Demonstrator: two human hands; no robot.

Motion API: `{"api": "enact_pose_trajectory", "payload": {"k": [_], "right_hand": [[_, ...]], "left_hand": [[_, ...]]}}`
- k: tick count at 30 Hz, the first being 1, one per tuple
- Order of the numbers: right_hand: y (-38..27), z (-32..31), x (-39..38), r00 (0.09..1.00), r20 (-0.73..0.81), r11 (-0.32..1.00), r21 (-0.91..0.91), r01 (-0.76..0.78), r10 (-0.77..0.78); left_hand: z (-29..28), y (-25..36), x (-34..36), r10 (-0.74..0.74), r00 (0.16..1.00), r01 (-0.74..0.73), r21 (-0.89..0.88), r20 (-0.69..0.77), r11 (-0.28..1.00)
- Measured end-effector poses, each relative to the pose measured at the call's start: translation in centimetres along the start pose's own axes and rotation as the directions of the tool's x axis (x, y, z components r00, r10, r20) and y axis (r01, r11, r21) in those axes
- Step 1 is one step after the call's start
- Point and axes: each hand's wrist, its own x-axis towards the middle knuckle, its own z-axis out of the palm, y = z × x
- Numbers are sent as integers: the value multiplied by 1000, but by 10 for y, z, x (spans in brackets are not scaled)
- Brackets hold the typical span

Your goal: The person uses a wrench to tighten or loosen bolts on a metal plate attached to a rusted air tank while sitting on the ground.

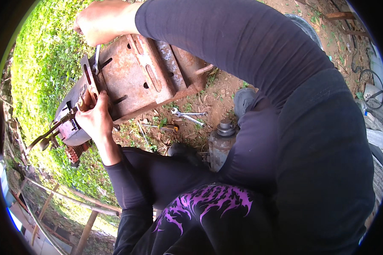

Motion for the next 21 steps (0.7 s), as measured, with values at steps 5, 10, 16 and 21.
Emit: {"api": "enact_pose_trajectory", "payload": {"k": [5, 10, 16, 21], "right_hand": [[14, 2, 0, 988, -28, 988, 2, 154, -154], [17, 9, 10, 982, 55, 982, 79, 174, -178], [61, 46, 90, 946, 269, 974, -83, 210, -181], [81, 84, 73, 962, 274, 999, -47, 15, -1]], "left_hand": [[3, -1, -2, 10, 1000, -10, -17, 15, 1000], [-4, 2, -4, 21, 1000, -21, 23, 13, 999], [9, 7, 7, -8, 998, 10, -27, 61, 1000], [-1, -1, -4, -40, 999, 40, -88, 6, 995]]}}
